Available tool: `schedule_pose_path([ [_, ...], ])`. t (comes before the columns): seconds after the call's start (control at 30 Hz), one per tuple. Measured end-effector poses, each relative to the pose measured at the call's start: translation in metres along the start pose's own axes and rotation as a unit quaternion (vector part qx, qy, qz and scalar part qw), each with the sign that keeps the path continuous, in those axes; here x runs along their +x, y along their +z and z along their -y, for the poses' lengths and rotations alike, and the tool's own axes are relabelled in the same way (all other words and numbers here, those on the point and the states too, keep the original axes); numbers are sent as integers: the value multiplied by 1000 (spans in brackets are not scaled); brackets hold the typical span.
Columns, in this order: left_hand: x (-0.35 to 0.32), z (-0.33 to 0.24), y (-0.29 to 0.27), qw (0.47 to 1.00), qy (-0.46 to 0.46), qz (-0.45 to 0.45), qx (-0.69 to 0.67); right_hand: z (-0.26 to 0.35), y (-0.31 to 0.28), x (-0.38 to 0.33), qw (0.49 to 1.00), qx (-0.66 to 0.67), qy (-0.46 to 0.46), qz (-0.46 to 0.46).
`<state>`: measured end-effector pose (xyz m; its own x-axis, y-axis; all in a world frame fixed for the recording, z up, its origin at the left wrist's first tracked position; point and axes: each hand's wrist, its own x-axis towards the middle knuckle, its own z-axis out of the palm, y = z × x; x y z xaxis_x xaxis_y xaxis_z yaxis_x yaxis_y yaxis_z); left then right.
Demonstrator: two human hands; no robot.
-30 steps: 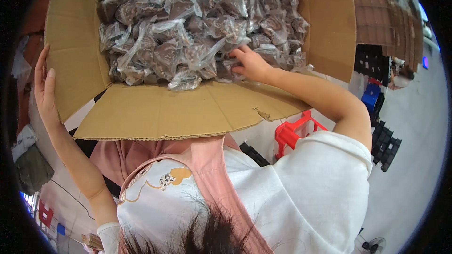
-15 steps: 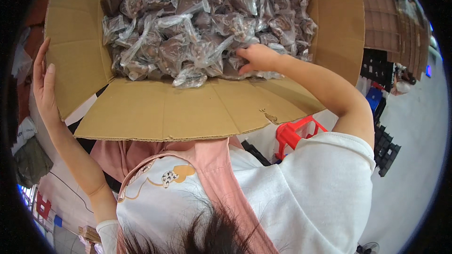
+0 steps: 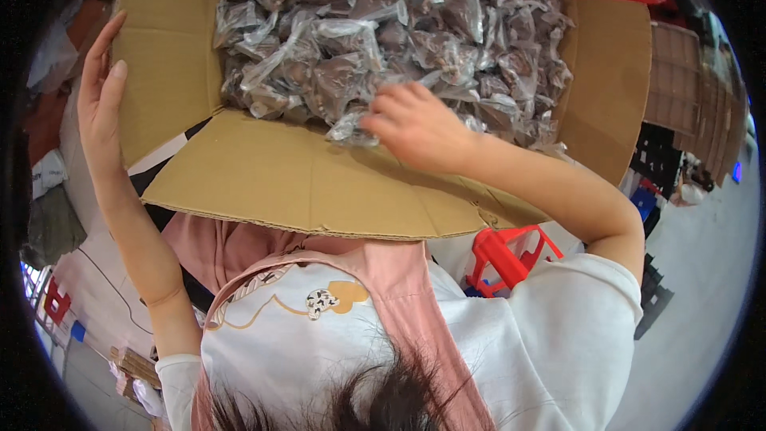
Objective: The recorder is organizing small packaged items within a large cardboard box and then begins folding the box flaps to prepare for closing.
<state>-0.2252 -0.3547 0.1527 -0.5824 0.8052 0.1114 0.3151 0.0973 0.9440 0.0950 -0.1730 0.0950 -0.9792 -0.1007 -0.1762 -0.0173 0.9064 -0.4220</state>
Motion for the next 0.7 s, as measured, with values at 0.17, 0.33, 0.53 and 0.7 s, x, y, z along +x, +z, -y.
schedule_pose_path([
  [0.17,1,0,1,1000,3,5,-26,-3,41,26,990,-125,-50,-43],
  [0.33,-1,5,-5,1000,0,-15,4,-25,27,17,971,204,105,-64],
  [0.53,0,4,-3,999,-4,18,-32,-45,-23,16,738,590,318,81],
  [0.7,-2,1,-2,997,-56,26,-53,-63,-53,16,858,443,202,162],
])
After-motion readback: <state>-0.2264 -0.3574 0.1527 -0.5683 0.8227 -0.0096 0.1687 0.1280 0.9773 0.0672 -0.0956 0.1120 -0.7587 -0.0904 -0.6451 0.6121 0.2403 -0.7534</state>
